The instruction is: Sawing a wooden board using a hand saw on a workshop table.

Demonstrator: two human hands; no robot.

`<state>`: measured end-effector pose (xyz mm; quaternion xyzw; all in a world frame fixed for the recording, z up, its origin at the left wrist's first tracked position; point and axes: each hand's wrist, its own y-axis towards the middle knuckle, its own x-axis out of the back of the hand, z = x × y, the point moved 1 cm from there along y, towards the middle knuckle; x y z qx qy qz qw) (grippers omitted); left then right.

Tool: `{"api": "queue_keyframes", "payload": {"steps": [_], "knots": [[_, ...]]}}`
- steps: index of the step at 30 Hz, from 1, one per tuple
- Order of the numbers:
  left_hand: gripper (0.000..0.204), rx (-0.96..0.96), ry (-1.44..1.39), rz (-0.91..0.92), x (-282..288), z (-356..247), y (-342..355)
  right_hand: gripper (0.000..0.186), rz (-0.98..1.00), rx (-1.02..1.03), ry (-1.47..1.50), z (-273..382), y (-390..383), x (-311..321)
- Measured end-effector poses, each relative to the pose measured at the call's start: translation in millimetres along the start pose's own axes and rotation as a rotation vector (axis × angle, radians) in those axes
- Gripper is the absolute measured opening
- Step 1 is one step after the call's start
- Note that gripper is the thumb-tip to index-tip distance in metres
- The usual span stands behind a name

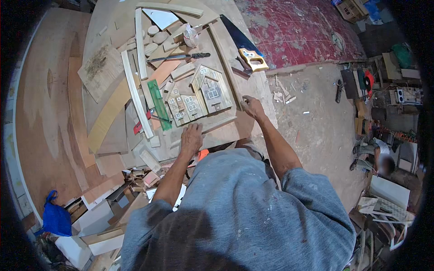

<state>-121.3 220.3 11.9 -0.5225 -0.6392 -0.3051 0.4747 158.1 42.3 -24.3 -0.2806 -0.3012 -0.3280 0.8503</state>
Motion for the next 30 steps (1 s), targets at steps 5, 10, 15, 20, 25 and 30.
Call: {"api": "queue_keyframes", "payload": {"steps": [5, 10, 15, 20, 25, 30], "knots": [[0.023, 0.015, 0.089, 0.052, -8, -5, 8, 0.052, 0.066, -0.019, 0.162, -24, 4, -4], [0.018, 0.009, 0.107, -0.006, -11, -14, 19, 0.052, 0.108, 0.011, 0.141, -26, 2, -1], [0.019, 0.026, 0.118, -0.031, -14, -16, 29, 0.053, 0.185, 0.096, 0.178, -5, -1, 8], [0.021, 0.0, 0.129, -0.037, -12, -19, 35, 0.05, 0.195, 0.088, 0.096, -17, 6, 7], [0.028, 0.018, 0.128, -0.056, -15, -16, 32, 0.039, 0.242, 0.123, 0.049, -11, 10, 8], [0.034, 0.015, 0.132, -0.063, -15, -10, 30, 0.034, 0.155, 0.184, 0.111, -3, 8, 7]]}}
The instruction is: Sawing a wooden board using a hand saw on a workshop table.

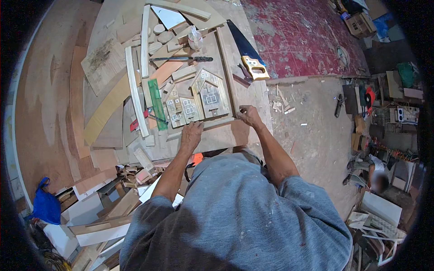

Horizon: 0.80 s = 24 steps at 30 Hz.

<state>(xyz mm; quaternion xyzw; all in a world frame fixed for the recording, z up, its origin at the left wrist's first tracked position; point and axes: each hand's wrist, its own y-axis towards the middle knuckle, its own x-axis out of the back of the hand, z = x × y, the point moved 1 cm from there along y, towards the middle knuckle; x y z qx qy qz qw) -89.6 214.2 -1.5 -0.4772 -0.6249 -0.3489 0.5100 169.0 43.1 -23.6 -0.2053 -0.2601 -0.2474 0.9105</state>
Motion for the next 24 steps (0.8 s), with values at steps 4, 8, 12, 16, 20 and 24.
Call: {"api": "queue_keyframes", "payload": {"steps": [4, 8, 12, 16, 20, 24], "knots": [[0.033, -0.008, -0.003, 0.017, 6, 2, 1, 0.034, -0.044, 0.018, -0.047, 1, 0, -5], [0.032, -0.001, -0.002, 0.03, 4, 5, -1, 0.031, -0.009, 0.029, -0.122, 3, 0, -7], [0.032, -0.009, -0.013, 0.004, 6, 3, -1, 0.03, -0.008, 0.042, -0.129, 5, -1, -6], [0.031, -0.014, -0.021, 0.002, 9, 3, 1, 0.03, 0.001, 0.06, -0.146, 8, 0, -4], [0.032, -0.016, 0.013, -0.004, 6, 4, -1, 0.034, -0.023, 0.068, -0.154, 8, -2, -9], [0.032, -0.019, 0.028, -0.009, 6, 3, -3, 0.035, -0.031, 0.082, -0.172, 3, -3, -11]]}}
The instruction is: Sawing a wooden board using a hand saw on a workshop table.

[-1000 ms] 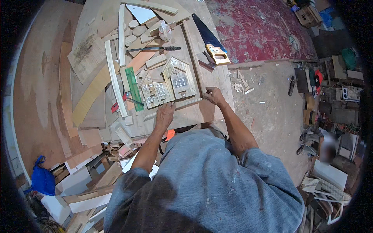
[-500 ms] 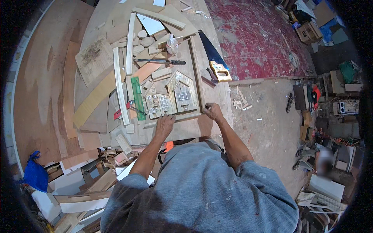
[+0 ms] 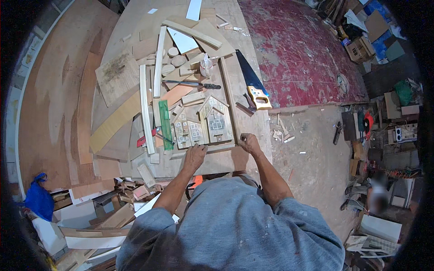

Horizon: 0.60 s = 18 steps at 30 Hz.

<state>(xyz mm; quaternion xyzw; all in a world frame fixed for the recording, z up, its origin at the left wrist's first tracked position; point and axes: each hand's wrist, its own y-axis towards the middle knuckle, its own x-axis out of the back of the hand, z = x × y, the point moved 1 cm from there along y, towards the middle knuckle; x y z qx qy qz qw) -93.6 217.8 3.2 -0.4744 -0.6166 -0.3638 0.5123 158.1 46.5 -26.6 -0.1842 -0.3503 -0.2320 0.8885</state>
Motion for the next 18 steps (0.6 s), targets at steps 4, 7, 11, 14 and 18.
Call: {"api": "queue_keyframes", "payload": {"steps": [4, 7, 11, 14, 18], "knots": [[0.032, 0.0, -0.007, 0.008, 4, -3, 0, 0.032, -0.004, -0.037, 0.008, 1, -2, 0], [0.032, 0.045, -0.126, 0.023, 12, -9, -2, 0.03, -0.006, -0.021, 0.024, 1, -3, 1], [0.032, 0.062, -0.122, 0.041, 15, 7, -8, 0.035, 0.013, -0.008, 0.064, 6, 4, 1], [0.04, 0.116, -0.055, -0.193, 26, 15, -31, 0.043, 0.075, -0.152, 0.179, -8, -3, -5], [0.043, 0.582, -0.319, -0.44, 20, 45, -68, 0.046, 0.051, -0.073, 0.222, -34, -5, -18]]}}
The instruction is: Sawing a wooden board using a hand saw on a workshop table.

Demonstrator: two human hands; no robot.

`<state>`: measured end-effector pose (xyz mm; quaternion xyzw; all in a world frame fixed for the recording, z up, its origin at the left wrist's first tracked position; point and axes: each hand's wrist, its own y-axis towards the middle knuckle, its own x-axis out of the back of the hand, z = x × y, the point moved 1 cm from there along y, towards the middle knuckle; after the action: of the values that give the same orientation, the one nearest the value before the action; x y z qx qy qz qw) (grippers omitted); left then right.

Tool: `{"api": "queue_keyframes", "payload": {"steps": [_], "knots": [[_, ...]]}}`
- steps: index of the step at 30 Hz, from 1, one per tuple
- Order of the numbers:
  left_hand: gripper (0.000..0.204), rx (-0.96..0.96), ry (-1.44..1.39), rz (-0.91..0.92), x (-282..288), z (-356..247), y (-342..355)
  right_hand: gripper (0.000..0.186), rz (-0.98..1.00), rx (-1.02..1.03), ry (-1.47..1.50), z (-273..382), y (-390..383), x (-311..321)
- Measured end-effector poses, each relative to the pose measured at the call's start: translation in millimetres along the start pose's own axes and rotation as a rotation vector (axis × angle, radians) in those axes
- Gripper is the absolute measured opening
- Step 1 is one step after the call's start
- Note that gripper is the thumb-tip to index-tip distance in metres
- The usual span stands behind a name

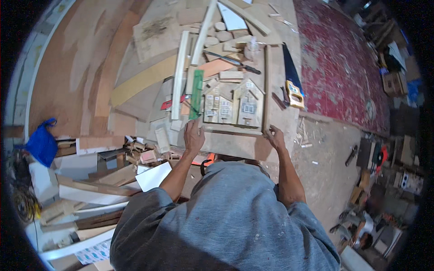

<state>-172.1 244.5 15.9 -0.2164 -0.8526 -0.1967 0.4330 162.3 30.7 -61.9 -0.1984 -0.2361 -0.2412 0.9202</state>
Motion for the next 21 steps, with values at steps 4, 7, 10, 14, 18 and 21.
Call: {"api": "queue_keyframes", "payload": {"steps": [4, 7, 10, 14, 18, 21], "knots": [[0.045, 0.236, -0.105, -0.063, -1, 38, -25, 0.048, -0.042, -0.044, -0.039, 23, -7, 5], [0.047, 0.313, -0.25, 0.013, -7, 51, -33, 0.049, 0.036, -0.09, -0.007, 29, -7, 6], [0.047, 0.313, -0.201, -0.001, -14, 50, -35, 0.053, 0.036, -0.136, 0.072, 26, -11, 4], [0.046, 0.318, -0.277, -0.035, -17, 55, -34, 0.058, -0.005, -0.087, 0.04, 3, -6, -1], [0.045, 0.318, -0.307, -0.024, -12, 59, -36, 0.06, -0.046, -0.113, 0.0, 28, -15, 0], [0.044, 0.299, -0.365, -0.007, -3, 60, -41, 0.062, -0.076, -0.15, 0.064, 27, -21, 0]]}}
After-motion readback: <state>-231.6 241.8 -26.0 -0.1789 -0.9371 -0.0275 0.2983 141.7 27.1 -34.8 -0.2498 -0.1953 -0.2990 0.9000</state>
